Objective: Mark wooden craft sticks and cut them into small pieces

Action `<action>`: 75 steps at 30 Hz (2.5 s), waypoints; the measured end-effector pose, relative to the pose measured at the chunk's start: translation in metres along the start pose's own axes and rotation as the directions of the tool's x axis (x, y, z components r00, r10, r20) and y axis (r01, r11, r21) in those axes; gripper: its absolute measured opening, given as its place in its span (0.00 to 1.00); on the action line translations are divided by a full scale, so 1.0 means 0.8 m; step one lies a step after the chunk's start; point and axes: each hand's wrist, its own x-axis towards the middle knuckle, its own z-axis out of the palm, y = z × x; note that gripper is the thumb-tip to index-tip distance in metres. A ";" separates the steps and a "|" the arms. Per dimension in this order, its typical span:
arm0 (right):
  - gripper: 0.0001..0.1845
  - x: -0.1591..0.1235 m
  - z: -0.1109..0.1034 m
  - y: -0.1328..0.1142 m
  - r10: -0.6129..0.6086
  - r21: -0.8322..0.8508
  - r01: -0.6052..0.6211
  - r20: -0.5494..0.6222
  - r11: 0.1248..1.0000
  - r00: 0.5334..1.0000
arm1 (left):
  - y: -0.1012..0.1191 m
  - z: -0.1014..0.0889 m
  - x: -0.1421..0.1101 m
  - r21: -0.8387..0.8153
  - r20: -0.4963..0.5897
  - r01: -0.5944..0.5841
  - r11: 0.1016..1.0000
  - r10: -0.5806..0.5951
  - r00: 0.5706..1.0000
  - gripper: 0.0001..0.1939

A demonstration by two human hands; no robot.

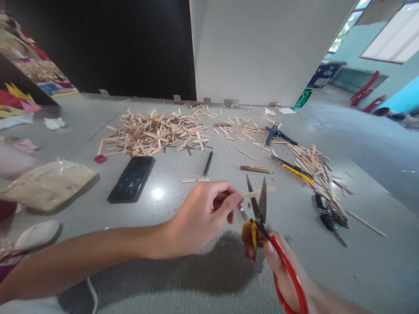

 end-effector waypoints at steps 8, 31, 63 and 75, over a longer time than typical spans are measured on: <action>0.19 0.067 -0.070 -0.017 -0.119 -0.785 -0.237 -0.366 0.573 0.923 | 0.001 -0.005 0.004 0.079 0.022 0.015 0.997 -0.016 1.000 0.17; 0.12 0.120 -0.037 -0.025 -0.097 -0.680 0.193 0.176 0.708 0.980 | -0.067 -0.039 0.015 0.837 -0.082 0.093 0.539 -0.044 0.996 0.13; 0.14 0.142 -0.002 -0.004 -0.106 -0.142 0.120 0.103 0.982 0.989 | -0.142 -0.004 -0.013 0.434 -0.336 -0.219 0.874 0.382 0.861 0.11; 0.14 0.142 -0.001 -0.006 -0.095 -0.111 0.104 0.086 0.988 0.992 | -0.146 -0.001 -0.010 0.313 -0.338 -0.302 0.900 0.403 0.851 0.09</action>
